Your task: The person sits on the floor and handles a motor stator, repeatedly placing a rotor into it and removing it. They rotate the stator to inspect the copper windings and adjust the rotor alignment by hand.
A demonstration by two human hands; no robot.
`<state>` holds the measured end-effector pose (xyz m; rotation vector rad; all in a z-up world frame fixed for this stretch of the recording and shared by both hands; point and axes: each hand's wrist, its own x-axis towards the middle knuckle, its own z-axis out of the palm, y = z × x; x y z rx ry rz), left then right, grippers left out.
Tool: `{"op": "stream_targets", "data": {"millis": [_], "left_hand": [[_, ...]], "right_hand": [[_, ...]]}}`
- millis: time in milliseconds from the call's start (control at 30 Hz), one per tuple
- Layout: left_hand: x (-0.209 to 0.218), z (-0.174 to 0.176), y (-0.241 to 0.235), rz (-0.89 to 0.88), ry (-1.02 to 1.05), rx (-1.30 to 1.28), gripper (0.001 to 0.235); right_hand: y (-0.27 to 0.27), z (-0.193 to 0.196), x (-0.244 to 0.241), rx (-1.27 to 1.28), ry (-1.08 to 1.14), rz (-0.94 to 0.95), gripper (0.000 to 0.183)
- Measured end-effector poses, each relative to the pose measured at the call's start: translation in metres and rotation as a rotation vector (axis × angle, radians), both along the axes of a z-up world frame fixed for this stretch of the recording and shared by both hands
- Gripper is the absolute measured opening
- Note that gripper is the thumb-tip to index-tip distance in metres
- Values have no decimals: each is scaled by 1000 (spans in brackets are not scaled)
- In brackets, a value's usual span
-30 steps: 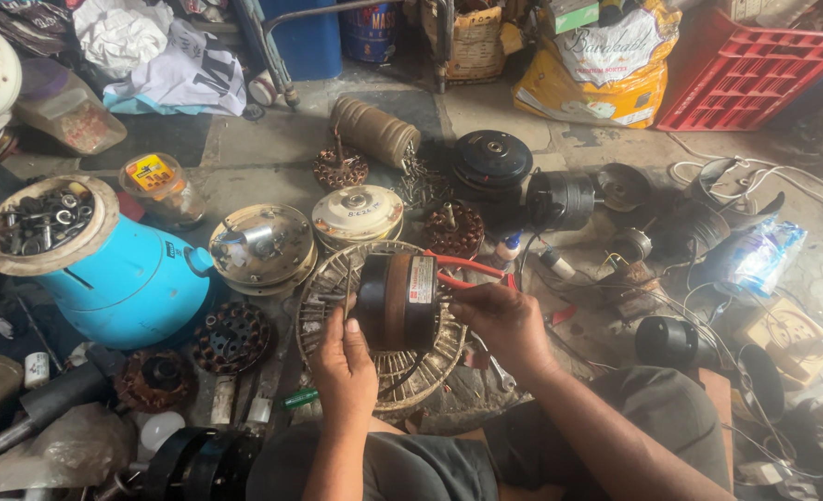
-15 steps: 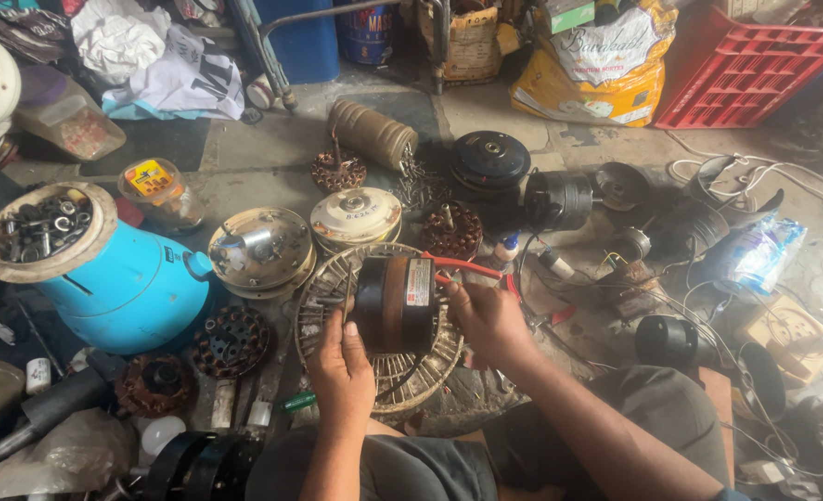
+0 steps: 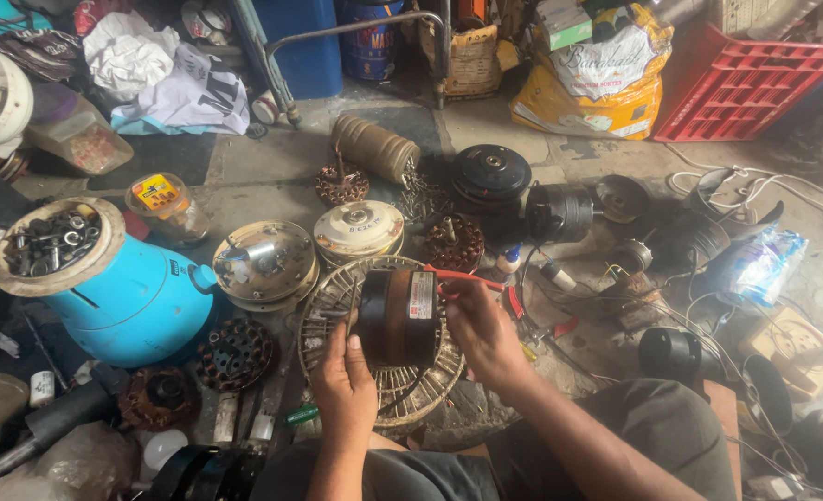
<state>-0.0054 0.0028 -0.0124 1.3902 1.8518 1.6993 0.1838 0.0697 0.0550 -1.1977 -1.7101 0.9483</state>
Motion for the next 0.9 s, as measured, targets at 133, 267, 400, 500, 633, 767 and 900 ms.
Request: {"op": "stream_targets", "data": {"millis": [133,267,400,500,633,767,900], "left_hand": [[3,-1,-1,4,68,21,34],[4,5,-1,0,46,-6,35],[4,6,-2,-7,32,-13,35],[2,4,0,-6,48,48,34],[4,1,-1,7,86,12,33],[2,7,0,26,126,12,34],[5,6,-4,10,121,78,32]], "right_hand": [[-1,-15,1,195,-82,-11,21],[6,-15,-11,-61,103,-66,19],[-3,-5,-2,-398,123,-102,27],[-8,-2,8,-59,-87,-10,27],[-1,-11,6,585,-329,-32,36],[17,-16,-5,-506,-98,-91,46],[7,-18,15,16,-255,-10,39]]}}
